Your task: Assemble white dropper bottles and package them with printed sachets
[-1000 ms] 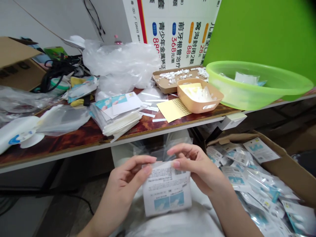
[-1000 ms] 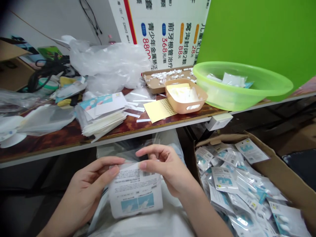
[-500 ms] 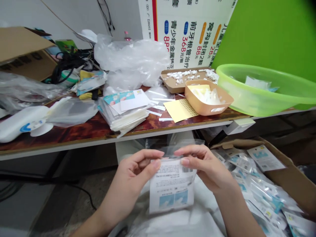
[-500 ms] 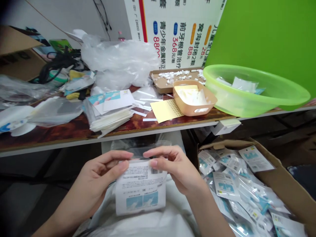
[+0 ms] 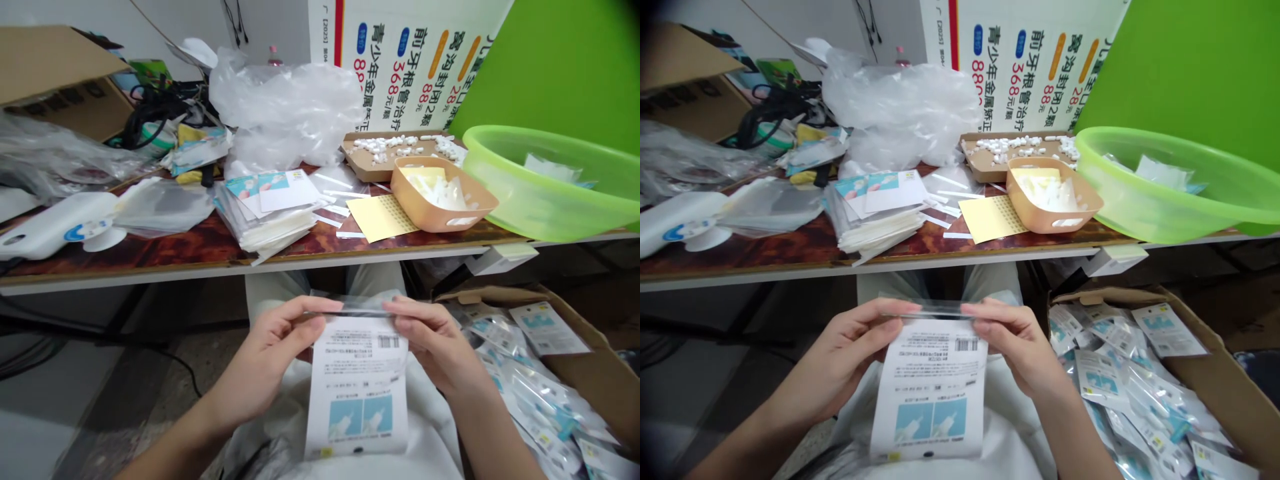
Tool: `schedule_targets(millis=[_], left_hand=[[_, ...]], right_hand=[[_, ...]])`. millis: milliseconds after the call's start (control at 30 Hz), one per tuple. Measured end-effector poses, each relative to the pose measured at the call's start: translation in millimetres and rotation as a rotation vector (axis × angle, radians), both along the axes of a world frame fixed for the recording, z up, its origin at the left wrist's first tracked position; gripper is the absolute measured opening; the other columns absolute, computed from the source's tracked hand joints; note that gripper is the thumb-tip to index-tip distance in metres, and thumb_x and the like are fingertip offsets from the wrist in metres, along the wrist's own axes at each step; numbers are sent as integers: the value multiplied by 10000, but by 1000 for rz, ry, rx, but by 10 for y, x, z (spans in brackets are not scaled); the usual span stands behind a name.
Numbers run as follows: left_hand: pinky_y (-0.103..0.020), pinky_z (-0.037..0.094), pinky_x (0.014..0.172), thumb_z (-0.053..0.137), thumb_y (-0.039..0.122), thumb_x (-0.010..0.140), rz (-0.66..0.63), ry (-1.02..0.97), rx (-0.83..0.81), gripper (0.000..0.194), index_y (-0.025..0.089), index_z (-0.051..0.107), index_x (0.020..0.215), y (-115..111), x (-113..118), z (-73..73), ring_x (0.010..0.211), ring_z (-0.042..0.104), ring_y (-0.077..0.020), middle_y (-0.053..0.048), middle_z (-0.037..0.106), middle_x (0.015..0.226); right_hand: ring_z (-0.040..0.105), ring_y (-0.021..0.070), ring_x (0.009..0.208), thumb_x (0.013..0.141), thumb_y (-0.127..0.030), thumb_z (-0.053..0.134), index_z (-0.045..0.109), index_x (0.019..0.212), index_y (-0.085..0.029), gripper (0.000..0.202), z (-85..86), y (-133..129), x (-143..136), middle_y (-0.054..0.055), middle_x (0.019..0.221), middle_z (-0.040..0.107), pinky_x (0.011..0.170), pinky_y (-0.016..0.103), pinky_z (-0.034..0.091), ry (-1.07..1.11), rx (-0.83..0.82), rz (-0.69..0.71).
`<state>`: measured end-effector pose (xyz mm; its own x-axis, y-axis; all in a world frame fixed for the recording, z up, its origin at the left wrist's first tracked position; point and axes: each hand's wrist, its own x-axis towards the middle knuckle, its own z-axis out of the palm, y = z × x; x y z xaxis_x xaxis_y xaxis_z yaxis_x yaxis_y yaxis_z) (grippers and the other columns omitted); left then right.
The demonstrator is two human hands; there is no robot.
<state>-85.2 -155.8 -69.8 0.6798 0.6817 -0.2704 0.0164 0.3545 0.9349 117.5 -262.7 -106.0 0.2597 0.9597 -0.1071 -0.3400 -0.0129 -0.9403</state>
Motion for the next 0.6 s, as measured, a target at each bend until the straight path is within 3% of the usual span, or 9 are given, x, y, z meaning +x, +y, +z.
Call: schedule_targets(millis=[100,267,600], left_hand=[[-189,505,591,664,269,885,-4,-17,126,74,279,734,909,18,-39,-53,646,629,-130,18,704,731],[-205,491,583,647,155,868,8,-58,406,158,251,717,764,53,-85,-113,605,613,-135,15,662,686],[-207,445,617,580,120,906,-125,-170,536,249,235,733,747,159,-116,-270,632,578,-120,23,664,672]], right_hand=[[373,78,562,844,-279,700,796,906,-368,145,-73,-2,3,-36,664,386,474,213,283,-88,155,-22],[409,124,597,855,-238,670,795,925,-379,201,-149,-21,70,-14,673,414,537,288,301,-169,246,79],[438,135,640,906,-270,615,801,878,-363,210,-278,9,229,1,731,421,560,292,296,-207,399,265]])
